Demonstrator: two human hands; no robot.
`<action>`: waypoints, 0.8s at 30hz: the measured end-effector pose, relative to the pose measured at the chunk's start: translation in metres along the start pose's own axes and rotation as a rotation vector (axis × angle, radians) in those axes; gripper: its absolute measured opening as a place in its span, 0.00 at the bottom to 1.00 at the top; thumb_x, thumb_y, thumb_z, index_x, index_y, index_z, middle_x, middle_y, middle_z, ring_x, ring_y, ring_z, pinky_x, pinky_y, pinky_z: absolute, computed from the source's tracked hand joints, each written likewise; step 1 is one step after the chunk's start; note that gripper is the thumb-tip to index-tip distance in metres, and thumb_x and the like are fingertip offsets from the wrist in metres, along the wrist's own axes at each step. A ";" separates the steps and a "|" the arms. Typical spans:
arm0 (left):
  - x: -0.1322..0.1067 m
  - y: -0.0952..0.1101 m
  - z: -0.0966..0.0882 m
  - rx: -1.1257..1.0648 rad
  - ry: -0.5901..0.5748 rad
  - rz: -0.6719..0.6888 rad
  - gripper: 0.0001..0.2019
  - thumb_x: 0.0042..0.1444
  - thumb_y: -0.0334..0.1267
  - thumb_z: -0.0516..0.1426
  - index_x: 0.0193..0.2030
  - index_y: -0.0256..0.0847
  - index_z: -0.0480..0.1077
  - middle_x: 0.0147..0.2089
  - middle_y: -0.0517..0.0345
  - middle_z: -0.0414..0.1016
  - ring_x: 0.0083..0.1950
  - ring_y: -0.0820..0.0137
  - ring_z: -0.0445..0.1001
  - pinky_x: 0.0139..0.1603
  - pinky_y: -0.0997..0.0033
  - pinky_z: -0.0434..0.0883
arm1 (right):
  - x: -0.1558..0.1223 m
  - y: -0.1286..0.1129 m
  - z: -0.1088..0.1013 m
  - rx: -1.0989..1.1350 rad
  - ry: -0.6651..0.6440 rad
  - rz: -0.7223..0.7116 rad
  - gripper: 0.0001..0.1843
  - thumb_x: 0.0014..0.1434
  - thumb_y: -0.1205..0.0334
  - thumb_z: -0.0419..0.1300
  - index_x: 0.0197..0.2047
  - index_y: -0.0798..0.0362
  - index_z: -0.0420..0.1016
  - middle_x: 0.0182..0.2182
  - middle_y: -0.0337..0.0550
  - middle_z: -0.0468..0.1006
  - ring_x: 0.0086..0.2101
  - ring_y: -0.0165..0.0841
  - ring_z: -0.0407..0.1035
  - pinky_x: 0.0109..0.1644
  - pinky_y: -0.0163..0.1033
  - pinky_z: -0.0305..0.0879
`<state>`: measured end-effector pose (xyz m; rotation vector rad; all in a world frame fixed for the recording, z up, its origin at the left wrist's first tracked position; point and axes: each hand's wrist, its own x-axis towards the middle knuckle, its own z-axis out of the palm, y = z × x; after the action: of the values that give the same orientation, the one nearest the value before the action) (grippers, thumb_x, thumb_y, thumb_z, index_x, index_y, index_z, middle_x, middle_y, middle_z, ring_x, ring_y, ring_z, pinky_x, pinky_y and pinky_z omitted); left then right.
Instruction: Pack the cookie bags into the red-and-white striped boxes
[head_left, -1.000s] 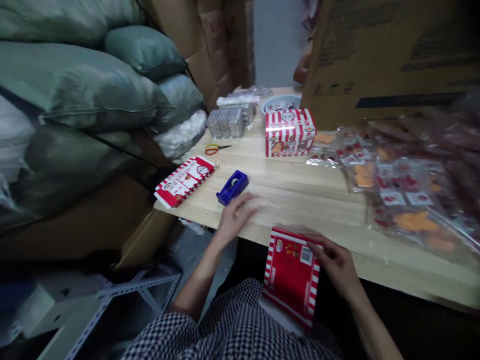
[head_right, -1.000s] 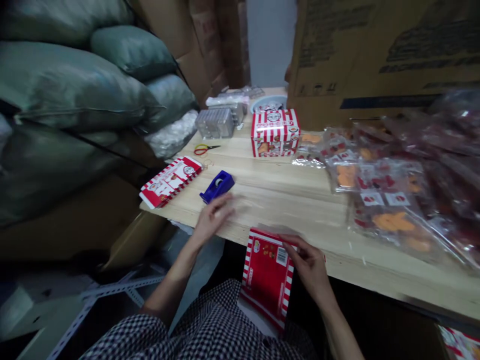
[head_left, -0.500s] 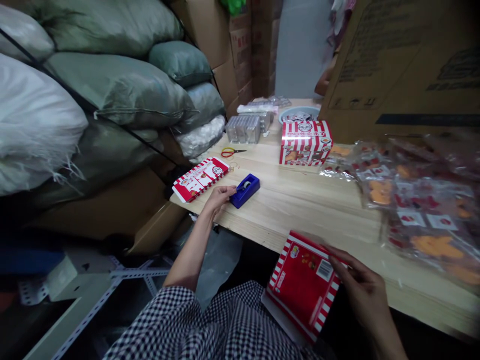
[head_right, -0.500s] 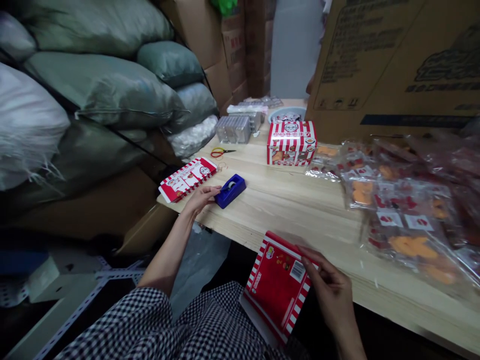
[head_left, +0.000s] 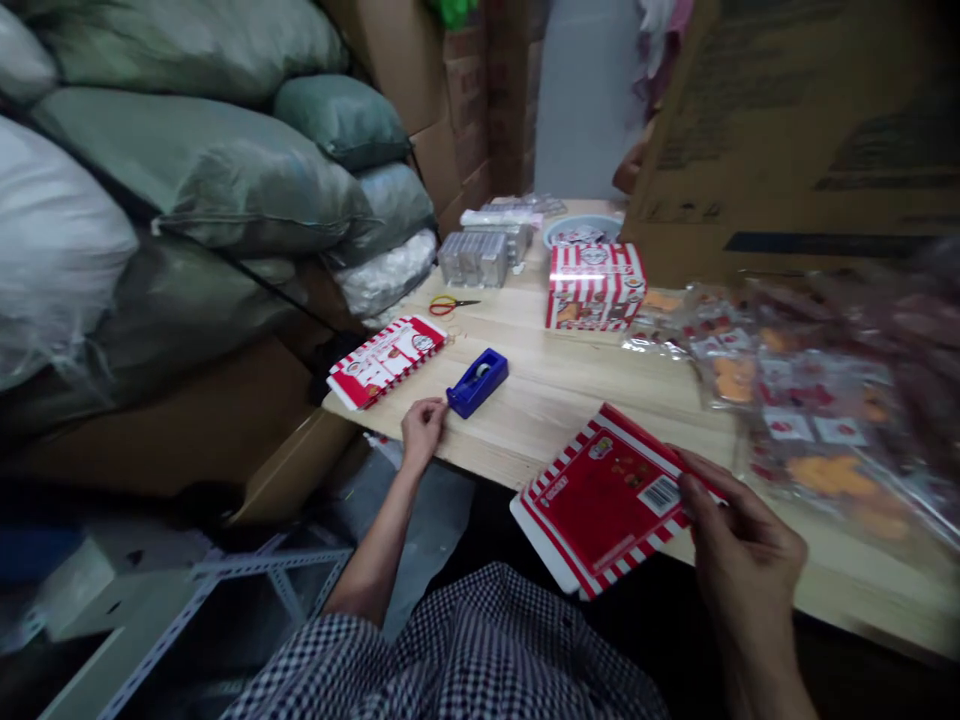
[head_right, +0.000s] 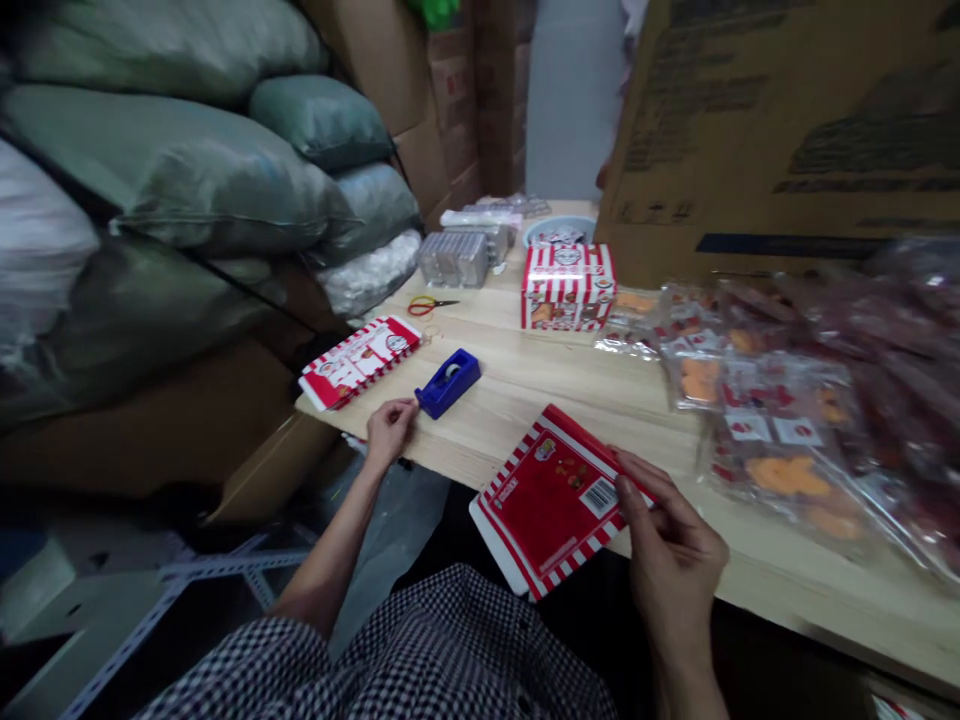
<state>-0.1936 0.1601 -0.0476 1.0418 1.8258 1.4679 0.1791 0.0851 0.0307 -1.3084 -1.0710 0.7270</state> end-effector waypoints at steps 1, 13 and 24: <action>-0.006 0.007 0.002 0.007 0.010 0.017 0.10 0.48 0.42 0.64 0.28 0.36 0.75 0.39 0.51 0.78 0.42 0.66 0.74 0.49 0.67 0.70 | -0.001 -0.005 0.003 0.012 0.031 -0.060 0.13 0.59 0.60 0.66 0.48 0.48 0.82 0.48 0.48 0.81 0.47 0.43 0.76 0.49 0.47 0.73; -0.145 0.165 0.100 -0.576 -0.546 -0.067 0.28 0.55 0.38 0.66 0.63 0.45 0.69 0.33 0.60 0.80 0.31 0.74 0.76 0.38 0.73 0.75 | -0.008 -0.005 0.019 -0.145 -0.084 -0.521 0.24 0.63 0.73 0.58 0.56 0.36 0.76 0.56 0.43 0.75 0.54 0.43 0.72 0.57 0.56 0.69; -0.145 0.150 0.120 -0.691 -0.577 -0.215 0.38 0.52 0.38 0.68 0.66 0.41 0.56 0.34 0.58 0.81 0.30 0.74 0.78 0.37 0.75 0.74 | -0.005 -0.012 0.014 -0.100 -0.213 -0.483 0.24 0.64 0.72 0.58 0.58 0.37 0.75 0.53 0.45 0.74 0.52 0.42 0.71 0.52 0.51 0.73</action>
<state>0.0147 0.1154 0.0639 0.7682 0.8902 1.3289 0.1621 0.0840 0.0405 -1.0080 -1.5425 0.4556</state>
